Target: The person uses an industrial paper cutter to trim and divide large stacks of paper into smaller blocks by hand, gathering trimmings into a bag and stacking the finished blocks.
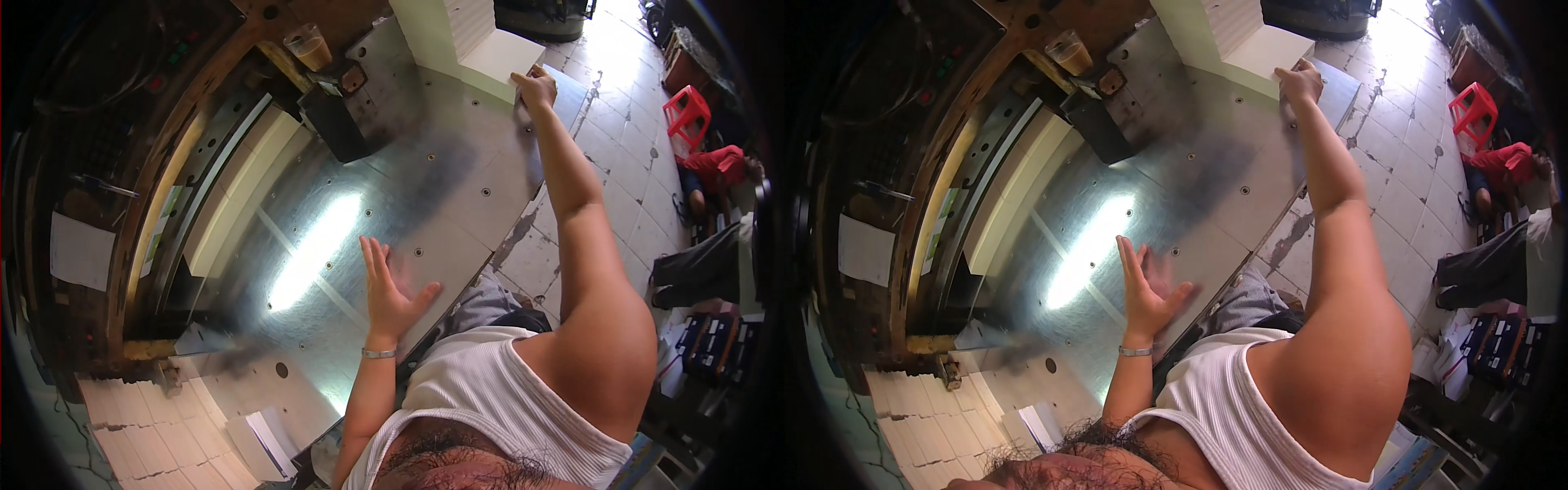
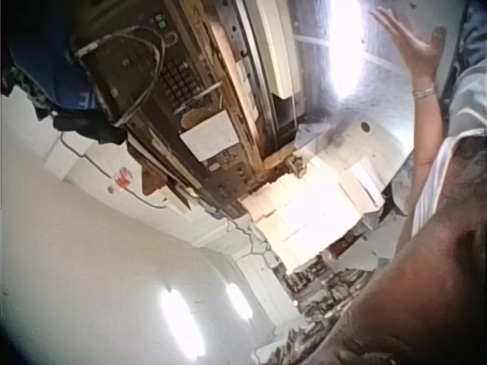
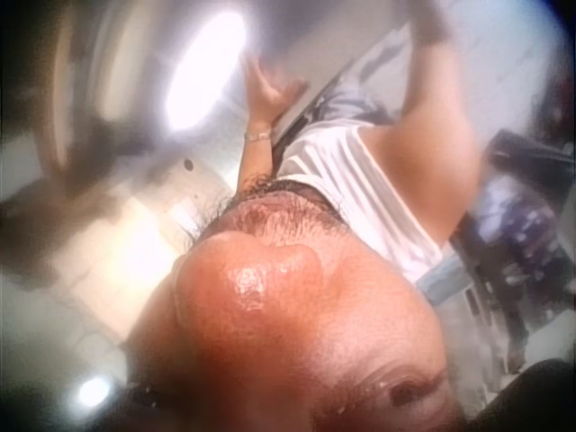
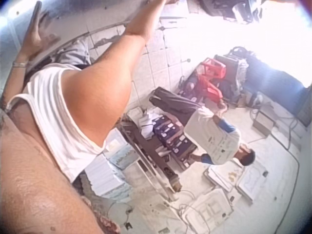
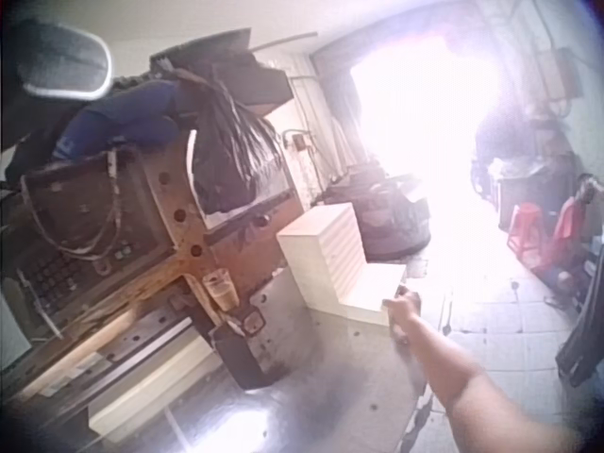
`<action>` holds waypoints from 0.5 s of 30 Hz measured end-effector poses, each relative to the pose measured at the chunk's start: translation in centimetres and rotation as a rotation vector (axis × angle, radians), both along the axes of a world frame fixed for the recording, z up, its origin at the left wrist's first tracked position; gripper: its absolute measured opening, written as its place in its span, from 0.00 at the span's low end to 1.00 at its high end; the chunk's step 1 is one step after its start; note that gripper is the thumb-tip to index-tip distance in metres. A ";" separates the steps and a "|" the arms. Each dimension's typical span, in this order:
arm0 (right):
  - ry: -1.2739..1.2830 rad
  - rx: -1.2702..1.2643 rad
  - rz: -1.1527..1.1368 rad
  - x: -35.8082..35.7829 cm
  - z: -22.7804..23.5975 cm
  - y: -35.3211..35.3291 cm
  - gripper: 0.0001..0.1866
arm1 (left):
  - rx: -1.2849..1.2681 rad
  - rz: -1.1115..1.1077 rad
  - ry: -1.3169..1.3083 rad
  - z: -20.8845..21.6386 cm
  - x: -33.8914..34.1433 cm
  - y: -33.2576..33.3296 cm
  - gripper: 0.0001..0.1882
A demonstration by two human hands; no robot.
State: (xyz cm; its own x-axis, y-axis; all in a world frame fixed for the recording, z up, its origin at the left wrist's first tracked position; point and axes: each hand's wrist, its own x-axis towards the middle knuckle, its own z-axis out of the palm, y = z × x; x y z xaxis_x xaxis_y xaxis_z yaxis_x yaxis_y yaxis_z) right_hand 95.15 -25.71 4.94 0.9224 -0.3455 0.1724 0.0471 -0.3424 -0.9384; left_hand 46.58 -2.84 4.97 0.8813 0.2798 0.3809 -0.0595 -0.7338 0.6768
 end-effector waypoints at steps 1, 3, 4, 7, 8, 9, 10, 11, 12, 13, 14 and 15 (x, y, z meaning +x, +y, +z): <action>0.016 0.016 -0.019 0.4 -0.2 -0.2 0.38 | -0.003 -0.007 0.002 0.1 0.2 -0.1 0.72; -0.001 0.002 -0.035 0.2 -1.0 0.2 0.41 | -0.004 -0.010 0.016 0.2 0.1 -0.1 0.71; -0.010 -0.006 -0.046 0.1 -1.3 0.2 0.43 | -0.009 -0.014 0.014 0.1 0.0 0.0 0.71; -0.045 0.042 0.055 -1.3 -1.9 0.3 0.52 | -0.031 -0.019 -0.010 -0.2 -0.1 0.1 0.69; -0.068 0.005 0.052 -1.9 -1.9 0.6 0.54 | -0.042 -0.020 -0.021 -0.3 -0.1 0.2 0.69; -0.091 -0.031 0.050 -2.5 -1.9 1.0 0.57 | -0.054 -0.020 -0.032 -0.3 -0.2 0.2 0.68; -0.113 -0.067 0.048 -3.0 -1.7 1.3 0.60 | -0.064 -0.018 -0.029 -0.3 -0.2 0.2 0.67; -0.122 -0.095 0.064 -2.9 -1.8 1.0 0.66 | -0.074 -0.022 -0.031 -0.1 -0.1 0.1 0.67; -0.133 -0.114 0.085 -2.9 -2.0 0.7 0.67 | -0.084 -0.025 -0.033 0.0 0.1 0.1 0.66; -0.144 -0.134 0.105 -3.1 -2.3 0.4 0.68 | -0.061 -0.028 -0.038 -0.1 0.1 0.1 0.65; -0.154 -0.153 0.133 -3.4 -2.0 0.5 0.70 | -0.040 -0.024 -0.043 -0.3 0.1 0.3 0.64; -0.155 -0.225 0.123 -3.8 -1.7 0.8 0.70 | -0.019 -0.021 -0.048 -0.4 0.1 0.4 0.63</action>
State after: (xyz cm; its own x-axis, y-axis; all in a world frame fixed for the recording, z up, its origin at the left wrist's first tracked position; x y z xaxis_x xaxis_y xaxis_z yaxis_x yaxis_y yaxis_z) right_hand 91.37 -24.93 3.19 0.9119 -0.1699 0.3737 0.2376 -0.5240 -0.8179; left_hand 46.68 -2.40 4.55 0.8680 0.2688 0.4175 -0.1073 -0.7194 0.6862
